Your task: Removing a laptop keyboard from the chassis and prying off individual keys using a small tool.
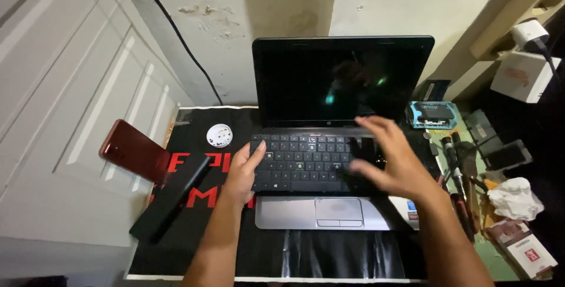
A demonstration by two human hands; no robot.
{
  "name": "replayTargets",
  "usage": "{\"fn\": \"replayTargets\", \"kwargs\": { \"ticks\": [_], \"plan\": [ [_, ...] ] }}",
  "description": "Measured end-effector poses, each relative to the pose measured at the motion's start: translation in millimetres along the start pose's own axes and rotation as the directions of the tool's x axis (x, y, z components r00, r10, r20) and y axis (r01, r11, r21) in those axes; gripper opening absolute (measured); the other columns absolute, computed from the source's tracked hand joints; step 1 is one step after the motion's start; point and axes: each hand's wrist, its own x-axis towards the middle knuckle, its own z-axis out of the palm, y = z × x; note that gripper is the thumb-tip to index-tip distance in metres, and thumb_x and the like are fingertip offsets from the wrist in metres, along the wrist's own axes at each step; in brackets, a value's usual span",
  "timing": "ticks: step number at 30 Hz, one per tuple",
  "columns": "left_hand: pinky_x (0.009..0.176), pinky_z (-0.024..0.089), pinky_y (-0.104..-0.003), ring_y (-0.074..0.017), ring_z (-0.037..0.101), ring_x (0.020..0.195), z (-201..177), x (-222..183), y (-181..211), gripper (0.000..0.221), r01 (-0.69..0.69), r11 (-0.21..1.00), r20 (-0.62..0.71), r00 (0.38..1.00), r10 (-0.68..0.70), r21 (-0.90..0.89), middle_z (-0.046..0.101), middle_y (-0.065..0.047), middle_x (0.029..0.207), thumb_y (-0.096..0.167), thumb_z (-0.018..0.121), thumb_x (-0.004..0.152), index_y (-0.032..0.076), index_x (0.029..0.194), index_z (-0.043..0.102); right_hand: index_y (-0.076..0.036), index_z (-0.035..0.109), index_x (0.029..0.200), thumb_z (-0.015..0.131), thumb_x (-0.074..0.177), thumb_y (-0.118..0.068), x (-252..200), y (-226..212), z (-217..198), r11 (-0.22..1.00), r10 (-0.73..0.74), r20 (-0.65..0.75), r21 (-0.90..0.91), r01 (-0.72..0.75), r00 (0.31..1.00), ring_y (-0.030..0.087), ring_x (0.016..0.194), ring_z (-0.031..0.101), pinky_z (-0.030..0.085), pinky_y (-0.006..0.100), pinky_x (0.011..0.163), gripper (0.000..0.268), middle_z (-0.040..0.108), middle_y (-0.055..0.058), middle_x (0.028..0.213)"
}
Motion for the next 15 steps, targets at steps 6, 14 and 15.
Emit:
{"fn": "replayTargets", "kwargs": {
  "ticks": [6, 14, 15],
  "plan": [
    [0.057, 0.064, -0.050, -0.0299, 0.076, 0.070, -12, 5, 1, 0.020, -0.028, 0.998, -0.051, 0.998, 0.025, -0.055, 0.075, -0.026, 0.086, 0.016, 0.064, 0.098, -0.002, 0.106, 0.069, 0.003, 0.055, 0.143, 0.061, 0.099, 0.000, -8, 23, 11, 0.949, 0.211, -0.416, 0.305, -0.083, 0.884, 0.038, 0.129, 0.058, 0.042, 0.050, 0.111, 0.044, 0.061, 0.024, 0.132],
    [0.057, 0.064, -0.050, -0.0308, 0.075, 0.068, 5, -8, 25, 0.020, -0.062, 0.994, -0.127, 0.991, 0.051, -0.087, 0.075, -0.027, 0.086, 0.014, 0.065, 0.097, -0.003, 0.108, 0.070, -0.004, 0.060, 0.141, 0.054, 0.108, -0.011, -17, 24, 14, 0.595, 0.618, -0.271, 0.775, -0.214, 0.738, 0.007, 0.084, 0.063, 0.054, 0.019, 0.074, 0.035, 0.069, 0.006, 0.102],
    [0.057, 0.064, -0.050, -0.0318, 0.075, 0.069, 3, -8, 25, 0.022, -0.057, 0.996, -0.128, 0.991, 0.049, -0.065, 0.074, -0.029, 0.087, 0.015, 0.065, 0.098, -0.003, 0.109, 0.070, -0.002, 0.062, 0.139, 0.057, 0.105, -0.011, -12, 8, 8, 0.553, 0.638, -0.239, 0.804, -0.220, 0.732, 0.006, 0.075, 0.058, 0.050, 0.018, 0.064, 0.035, 0.065, 0.006, 0.091]
  ]
}}
